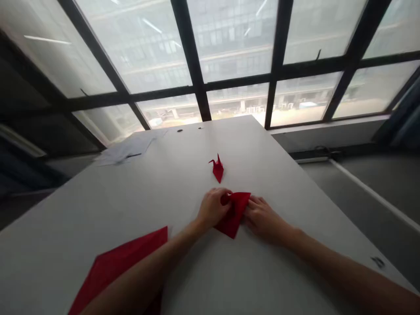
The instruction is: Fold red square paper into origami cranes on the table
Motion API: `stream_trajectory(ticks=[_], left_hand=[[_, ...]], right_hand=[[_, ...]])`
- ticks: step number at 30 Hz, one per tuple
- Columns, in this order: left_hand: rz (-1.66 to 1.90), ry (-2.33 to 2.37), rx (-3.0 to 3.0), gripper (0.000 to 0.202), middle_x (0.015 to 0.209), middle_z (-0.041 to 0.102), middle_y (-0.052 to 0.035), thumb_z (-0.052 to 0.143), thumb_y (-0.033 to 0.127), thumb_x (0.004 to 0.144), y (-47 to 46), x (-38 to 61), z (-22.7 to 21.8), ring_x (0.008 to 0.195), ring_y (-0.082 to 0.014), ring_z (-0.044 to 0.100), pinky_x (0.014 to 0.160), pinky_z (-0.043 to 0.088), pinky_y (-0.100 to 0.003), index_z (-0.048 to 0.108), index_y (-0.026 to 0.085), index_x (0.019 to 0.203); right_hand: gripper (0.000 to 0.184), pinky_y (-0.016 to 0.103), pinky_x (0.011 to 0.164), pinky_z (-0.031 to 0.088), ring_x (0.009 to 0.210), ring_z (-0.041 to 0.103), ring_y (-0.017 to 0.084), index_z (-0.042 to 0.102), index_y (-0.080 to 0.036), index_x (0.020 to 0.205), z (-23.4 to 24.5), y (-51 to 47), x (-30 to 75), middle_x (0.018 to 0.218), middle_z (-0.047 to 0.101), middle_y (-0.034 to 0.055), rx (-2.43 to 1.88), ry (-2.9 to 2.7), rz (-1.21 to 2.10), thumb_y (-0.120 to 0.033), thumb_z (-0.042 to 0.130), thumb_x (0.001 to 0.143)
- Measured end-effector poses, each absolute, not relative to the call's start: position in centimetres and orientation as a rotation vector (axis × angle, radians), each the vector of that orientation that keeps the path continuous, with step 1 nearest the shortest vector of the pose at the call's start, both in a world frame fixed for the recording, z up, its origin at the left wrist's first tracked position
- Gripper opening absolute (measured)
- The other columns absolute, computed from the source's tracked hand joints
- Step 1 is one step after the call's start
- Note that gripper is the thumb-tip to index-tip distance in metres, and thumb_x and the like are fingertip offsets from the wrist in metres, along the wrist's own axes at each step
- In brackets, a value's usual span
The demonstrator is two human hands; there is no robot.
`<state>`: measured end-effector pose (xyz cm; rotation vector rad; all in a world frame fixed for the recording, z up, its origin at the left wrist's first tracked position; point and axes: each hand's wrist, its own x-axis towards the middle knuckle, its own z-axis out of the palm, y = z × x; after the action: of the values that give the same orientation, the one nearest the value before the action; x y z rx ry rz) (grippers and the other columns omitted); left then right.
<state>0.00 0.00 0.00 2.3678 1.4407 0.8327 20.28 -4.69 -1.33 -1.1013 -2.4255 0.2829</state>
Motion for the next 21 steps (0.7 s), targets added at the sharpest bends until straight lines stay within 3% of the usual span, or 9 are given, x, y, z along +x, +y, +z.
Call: stream_trajectory(ticks=[6, 10, 15, 18, 21], left_hand=[[1.008, 1.354, 2.189, 0.025, 0.092, 0.071, -0.0020, 0.044, 0.018, 0.091, -0.7, -0.3, 0.8, 0.087, -0.0177, 0.064, 0.081, 0.048, -0.029, 0.068, 0.020, 0.099], [0.951, 1.212, 2.162, 0.025, 0.088, 0.071, -0.0015, 0.045, 0.022, 0.095, -1.1, -0.4, 0.8, 0.082, -0.0156, 0.064, 0.081, 0.048, -0.027, 0.068, 0.019, 0.103], [0.800, 1.010, 2.253, 0.023, 0.095, 0.070, -0.0038, 0.047, 0.020, 0.095, -1.4, -0.4, 0.6, 0.086, -0.0156, 0.064, 0.083, 0.048, -0.026, 0.069, 0.019, 0.103], [0.853, 1.043, 2.219, 0.024, 0.100, 0.070, -0.0047, 0.046, 0.024, 0.097, -1.4, -0.5, 0.7, 0.090, -0.0163, 0.064, 0.085, 0.049, -0.027, 0.067, 0.019, 0.106], [0.855, 1.040, 2.189, 0.027, 0.104, 0.071, -0.0051, 0.044, 0.029, 0.099, -1.4, -0.6, 1.0, 0.094, -0.0175, 0.065, 0.088, 0.050, -0.030, 0.063, 0.020, 0.116]], right_hand=[[0.030, 0.039, 0.104, 0.035, 0.122, 0.047, 0.024, 0.065, -0.024, 0.117, -0.8, -4.7, 20.7, 0.132, 0.059, 0.0057, -1.098, -2.430, 0.319, -0.015, 0.053, 0.091], [0.026, 0.038, 0.102, 0.036, 0.117, 0.049, 0.023, 0.067, -0.024, 0.110, -0.7, -4.8, 20.6, 0.126, 0.062, 0.0061, -1.138, -2.440, 0.309, -0.015, 0.051, 0.092], [0.032, 0.040, 0.101, 0.039, 0.113, 0.052, 0.024, 0.064, -0.018, 0.116, -1.5, -4.1, 21.1, 0.118, 0.064, 0.0105, -1.339, -2.179, 0.268, -0.012, 0.043, 0.092], [0.038, 0.041, 0.102, 0.040, 0.116, 0.051, 0.025, 0.054, -0.013, 0.131, -1.3, -4.1, 21.7, 0.124, 0.060, 0.0138, -1.384, -1.905, 0.198, -0.019, 0.041, 0.096], [0.042, 0.044, 0.105, 0.039, 0.121, 0.048, 0.027, 0.050, -0.016, 0.135, -0.6, -4.8, 21.8, 0.129, 0.056, 0.0137, -1.267, -1.923, 0.099, -0.031, 0.049, 0.096]])
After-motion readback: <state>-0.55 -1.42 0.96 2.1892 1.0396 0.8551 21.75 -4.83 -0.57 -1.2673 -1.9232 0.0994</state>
